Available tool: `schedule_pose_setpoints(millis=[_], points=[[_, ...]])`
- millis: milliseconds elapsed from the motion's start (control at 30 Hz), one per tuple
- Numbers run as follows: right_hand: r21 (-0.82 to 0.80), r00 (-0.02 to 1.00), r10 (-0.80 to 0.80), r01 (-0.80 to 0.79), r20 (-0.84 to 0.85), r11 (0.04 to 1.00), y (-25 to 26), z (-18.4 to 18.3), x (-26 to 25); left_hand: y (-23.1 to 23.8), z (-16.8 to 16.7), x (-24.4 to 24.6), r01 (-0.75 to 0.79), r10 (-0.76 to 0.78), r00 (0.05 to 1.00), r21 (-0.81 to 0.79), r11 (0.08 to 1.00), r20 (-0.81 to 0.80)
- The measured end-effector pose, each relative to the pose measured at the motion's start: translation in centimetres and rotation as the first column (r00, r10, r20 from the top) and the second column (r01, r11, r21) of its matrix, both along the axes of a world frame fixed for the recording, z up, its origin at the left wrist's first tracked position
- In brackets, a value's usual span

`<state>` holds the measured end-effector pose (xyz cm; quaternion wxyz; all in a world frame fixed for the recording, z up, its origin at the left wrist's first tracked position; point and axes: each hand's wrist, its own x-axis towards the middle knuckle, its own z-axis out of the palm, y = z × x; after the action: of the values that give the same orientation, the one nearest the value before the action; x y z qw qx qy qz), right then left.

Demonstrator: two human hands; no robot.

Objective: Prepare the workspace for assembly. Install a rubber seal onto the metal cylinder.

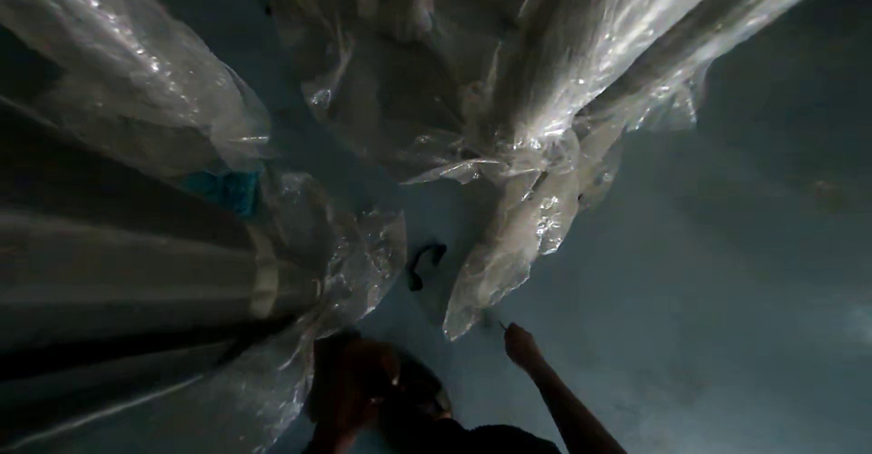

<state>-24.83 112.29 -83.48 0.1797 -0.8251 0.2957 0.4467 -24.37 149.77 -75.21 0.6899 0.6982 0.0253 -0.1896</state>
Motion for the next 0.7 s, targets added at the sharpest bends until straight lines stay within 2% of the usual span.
schedule_pose_setpoints(millis=[67,133,200,267,367,433,467,533,600,667,700], points=[[-0.037,0.998,0.001,0.001,0.056,0.999,-0.4,-0.6,-0.1,-0.8,-2.1,2.0,0.000,-0.052,0.956,0.177,0.984,0.289],[-0.109,0.987,0.021,-0.003,0.160,0.994,0.0,0.7,0.4,-1.3,-3.0,2.9,-0.038,-0.063,0.920,0.249,0.968,0.387],[-0.137,0.899,0.044,0.018,0.436,0.990,2.0,2.4,1.2,-1.1,-4.0,2.9,-0.035,-0.045,0.925,0.202,0.979,0.377],[-0.036,0.747,0.017,0.009,0.665,0.999,4.8,2.3,3.8,-0.6,-4.8,2.6,-0.017,-0.051,0.932,0.182,0.983,0.359],[0.085,0.721,-0.014,-0.062,0.693,0.994,9.2,0.1,9.8,0.0,-5.3,2.5,0.036,-0.053,0.949,0.060,0.998,0.312],[0.029,0.729,0.054,-0.100,0.682,0.995,11.1,-2.3,13.1,0.0,-5.2,3.0,0.077,-0.056,0.957,-0.063,0.995,0.283],[-0.010,0.724,0.091,-0.115,0.684,0.993,11.6,-3.7,14.1,0.1,-4.9,3.2,0.090,-0.070,0.960,-0.060,0.994,0.270],[-0.032,0.693,0.112,-0.127,0.712,0.991,11.9,-4.8,14.6,0.4,-4.0,2.9,0.092,-0.113,0.975,0.114,0.989,0.193],[0.014,0.659,0.027,-0.057,0.751,0.998,11.8,-3.9,14.2,1.8,-3.1,2.9,0.160,-0.211,0.971,0.355,0.921,0.112],[0.108,0.628,-0.098,0.023,0.772,0.994,11.2,-0.6,13.3,4.4,-2.6,2.9,0.275,-0.340,0.940,0.503,0.819,0.039],[0.171,0.597,-0.163,0.044,0.786,0.984,10.8,1.6,12.7,5.8,-1.3,3.1,0.338,-0.404,0.915,0.557,0.759,-0.004]])
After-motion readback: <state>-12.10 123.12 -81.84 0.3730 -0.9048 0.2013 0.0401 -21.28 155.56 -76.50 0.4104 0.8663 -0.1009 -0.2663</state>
